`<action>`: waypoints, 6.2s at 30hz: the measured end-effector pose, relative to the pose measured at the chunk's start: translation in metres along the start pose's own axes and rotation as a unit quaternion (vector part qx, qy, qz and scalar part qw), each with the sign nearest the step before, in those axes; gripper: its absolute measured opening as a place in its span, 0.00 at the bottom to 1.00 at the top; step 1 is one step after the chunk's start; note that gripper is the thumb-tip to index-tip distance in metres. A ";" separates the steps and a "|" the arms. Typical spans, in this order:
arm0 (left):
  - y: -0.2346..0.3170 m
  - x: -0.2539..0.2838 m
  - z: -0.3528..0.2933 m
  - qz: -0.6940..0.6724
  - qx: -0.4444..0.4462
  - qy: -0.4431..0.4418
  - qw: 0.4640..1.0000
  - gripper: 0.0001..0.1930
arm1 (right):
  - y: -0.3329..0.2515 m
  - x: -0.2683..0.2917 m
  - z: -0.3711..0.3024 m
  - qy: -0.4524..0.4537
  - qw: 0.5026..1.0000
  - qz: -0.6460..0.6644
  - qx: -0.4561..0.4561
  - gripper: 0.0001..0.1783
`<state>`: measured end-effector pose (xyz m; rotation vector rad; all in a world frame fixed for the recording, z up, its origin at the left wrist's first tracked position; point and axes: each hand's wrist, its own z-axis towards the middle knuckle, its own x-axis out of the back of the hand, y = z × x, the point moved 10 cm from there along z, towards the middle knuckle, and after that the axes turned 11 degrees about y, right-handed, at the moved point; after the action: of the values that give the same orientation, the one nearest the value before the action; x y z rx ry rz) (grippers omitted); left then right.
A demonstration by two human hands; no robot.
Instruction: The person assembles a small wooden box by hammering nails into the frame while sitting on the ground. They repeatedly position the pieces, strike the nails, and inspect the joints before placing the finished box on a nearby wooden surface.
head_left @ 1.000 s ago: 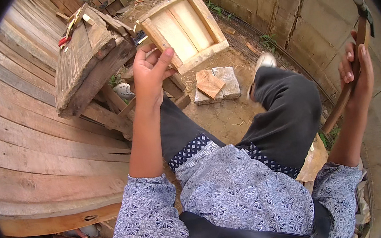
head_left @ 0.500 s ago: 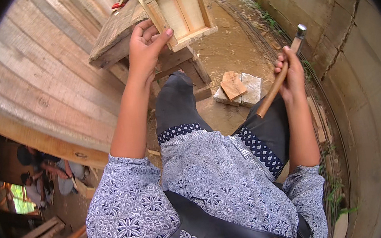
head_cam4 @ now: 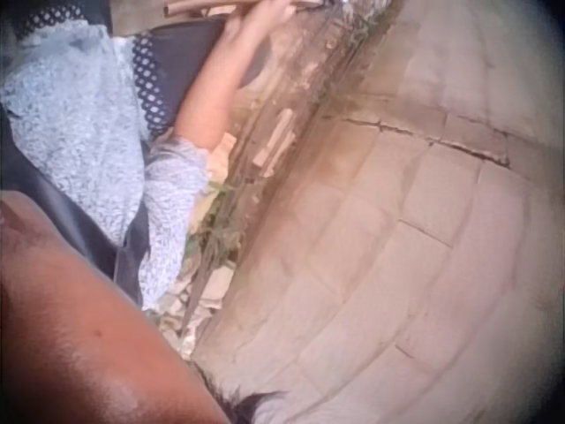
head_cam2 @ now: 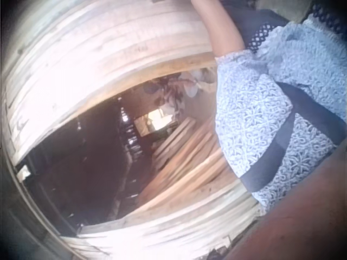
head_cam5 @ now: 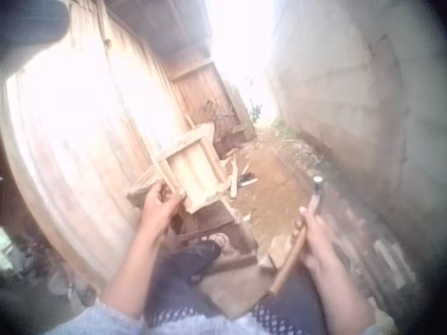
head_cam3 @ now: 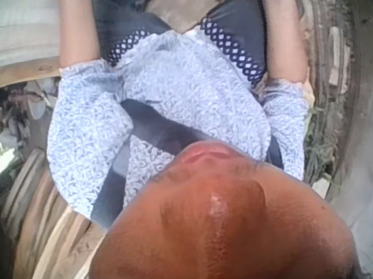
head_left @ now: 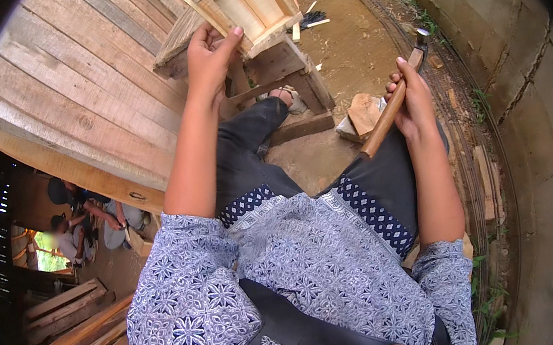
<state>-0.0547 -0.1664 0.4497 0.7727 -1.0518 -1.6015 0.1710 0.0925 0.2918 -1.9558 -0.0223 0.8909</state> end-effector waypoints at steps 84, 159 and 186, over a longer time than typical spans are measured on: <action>-0.139 0.134 0.154 0.497 0.486 0.099 0.712 0.27 | -0.373 0.115 -0.103 0.142 0.727 -0.522 -0.423 0.08; -0.046 0.003 0.198 0.575 0.590 0.221 0.522 0.36 | -0.306 -0.182 0.742 -0.174 0.510 -0.775 -0.331 0.22; 0.082 -0.029 0.294 0.631 0.533 0.351 0.441 0.17 | -0.027 -0.853 0.878 -0.427 0.535 -0.726 -0.064 0.22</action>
<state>-0.2715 -0.0722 0.6452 0.8538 -1.3085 0.8592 -0.9659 0.4617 0.5560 -0.7271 -1.9971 0.4681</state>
